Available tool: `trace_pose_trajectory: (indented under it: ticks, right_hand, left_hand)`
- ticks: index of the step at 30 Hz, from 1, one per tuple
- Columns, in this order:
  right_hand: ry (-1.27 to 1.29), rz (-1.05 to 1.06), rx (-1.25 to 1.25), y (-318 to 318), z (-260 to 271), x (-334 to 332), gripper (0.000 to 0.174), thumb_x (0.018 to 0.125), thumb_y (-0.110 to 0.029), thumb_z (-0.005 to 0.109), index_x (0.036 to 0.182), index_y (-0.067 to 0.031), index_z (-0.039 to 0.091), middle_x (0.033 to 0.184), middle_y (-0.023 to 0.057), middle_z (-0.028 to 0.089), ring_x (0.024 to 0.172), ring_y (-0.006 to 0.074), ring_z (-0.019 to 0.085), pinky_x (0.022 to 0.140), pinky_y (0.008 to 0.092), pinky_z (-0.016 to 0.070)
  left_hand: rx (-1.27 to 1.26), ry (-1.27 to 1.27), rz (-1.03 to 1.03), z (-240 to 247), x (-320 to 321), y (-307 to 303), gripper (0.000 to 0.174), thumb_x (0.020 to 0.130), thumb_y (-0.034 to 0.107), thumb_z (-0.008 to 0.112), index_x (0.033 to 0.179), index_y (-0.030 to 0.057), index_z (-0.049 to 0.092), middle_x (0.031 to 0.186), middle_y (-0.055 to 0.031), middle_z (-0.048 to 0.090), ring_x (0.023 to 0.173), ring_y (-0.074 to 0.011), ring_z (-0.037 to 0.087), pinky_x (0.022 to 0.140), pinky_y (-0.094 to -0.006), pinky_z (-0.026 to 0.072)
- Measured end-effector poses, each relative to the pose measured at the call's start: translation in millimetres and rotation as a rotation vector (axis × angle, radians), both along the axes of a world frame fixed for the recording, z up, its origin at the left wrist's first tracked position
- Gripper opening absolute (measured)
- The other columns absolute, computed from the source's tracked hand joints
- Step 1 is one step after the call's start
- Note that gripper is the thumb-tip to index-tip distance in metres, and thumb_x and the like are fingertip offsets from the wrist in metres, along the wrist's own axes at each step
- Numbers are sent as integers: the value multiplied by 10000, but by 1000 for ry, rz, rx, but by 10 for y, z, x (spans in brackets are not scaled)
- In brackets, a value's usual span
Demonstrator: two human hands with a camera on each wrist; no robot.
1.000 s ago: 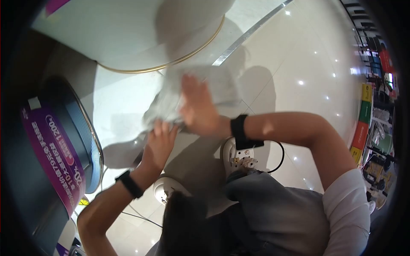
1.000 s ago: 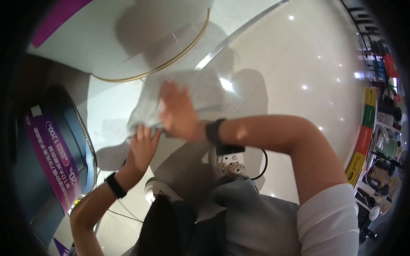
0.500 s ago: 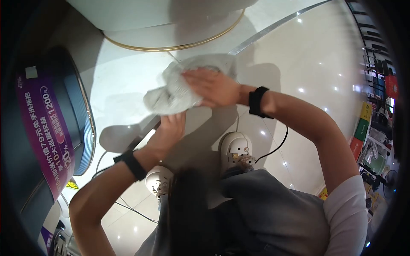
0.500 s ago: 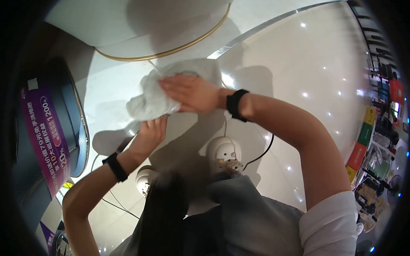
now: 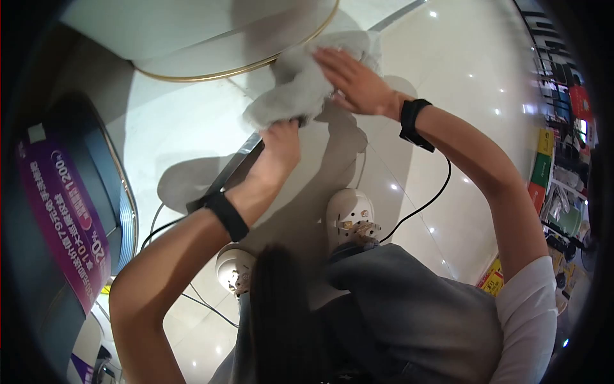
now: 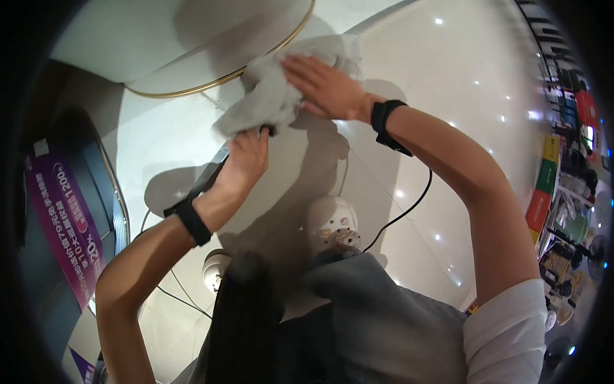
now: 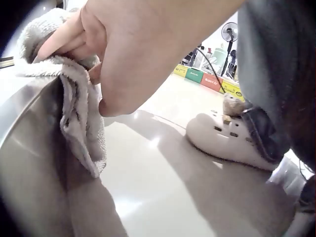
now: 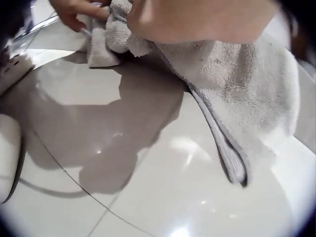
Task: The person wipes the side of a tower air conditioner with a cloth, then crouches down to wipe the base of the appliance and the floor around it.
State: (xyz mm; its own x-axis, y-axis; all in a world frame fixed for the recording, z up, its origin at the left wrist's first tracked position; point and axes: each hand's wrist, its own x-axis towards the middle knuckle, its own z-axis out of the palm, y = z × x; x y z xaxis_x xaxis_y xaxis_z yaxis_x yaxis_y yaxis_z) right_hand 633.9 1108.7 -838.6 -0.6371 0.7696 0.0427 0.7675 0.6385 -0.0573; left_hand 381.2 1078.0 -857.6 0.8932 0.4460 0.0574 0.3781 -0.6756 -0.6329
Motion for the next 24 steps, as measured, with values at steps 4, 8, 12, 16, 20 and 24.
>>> trace_pose_trajectory:
  ticks: [4, 8, 12, 16, 20, 24]
  right_hand:
    - [315, 403, -90, -58, -151, -778, 687, 736, -276, 679, 1277, 22, 377, 1452, 202, 290, 1349, 367, 290, 1104, 476, 292]
    - [405, 727, -220, -110, 157, -2059, 404, 717, -224, 646, 1041, -1, 555, 1222, 169, 516, 1267, 338, 409, 1064, 401, 369]
    - [156, 749, -190, -254, 193, -2950, 350, 779, -265, 612, 1037, -33, 569, 1157, 119, 560, 1252, 286, 428, 1077, 379, 348]
    - [397, 775, -149, 119, -88, -2589, 441, 878, -363, 546, 1229, -97, 515, 1332, 54, 478, 1332, 225, 335, 1128, 418, 245]
    - [440, 634, -109, 285, -170, -1882, 510, 889, -367, 523, 1327, -117, 448, 1424, 64, 391, 1348, 235, 313, 1130, 422, 243]
    - [317, 342, -84, 345, -61, -1002, 563, 913, -418, 463, 1390, -133, 376, 1454, 75, 348, 1354, 261, 298, 1131, 439, 239]
  left_hand:
    - [-108, 75, 136, 278, -660, -465, 100, 826, 188, 518, 865, 119, 581, 736, -91, 574, 697, -218, 589, 610, -386, 470]
    - [-474, 92, 470, 304, -1505, -1098, 50, 798, 137, 575, 825, 102, 599, 664, -28, 583, 670, -190, 620, 575, -393, 465]
    - [-513, 105, 576, 442, -2029, -1208, 88, 796, 160, 597, 847, 88, 594, 677, -80, 589, 638, -243, 609, 613, -410, 477]
    - [-470, -52, 477, 475, -2026, -1046, 98, 794, 208, 619, 758, 130, 572, 627, -103, 527, 588, -269, 578, 567, -392, 494]
    - [-484, -133, 416, 424, -1762, -653, 143, 774, 228, 637, 779, 105, 564, 649, -123, 504, 650, -291, 559, 564, -391, 502]
    - [-714, -291, 207, 541, -1277, 70, 323, 776, 271, 626, 973, 30, 539, 958, -239, 524, 975, -381, 517, 845, -438, 462]
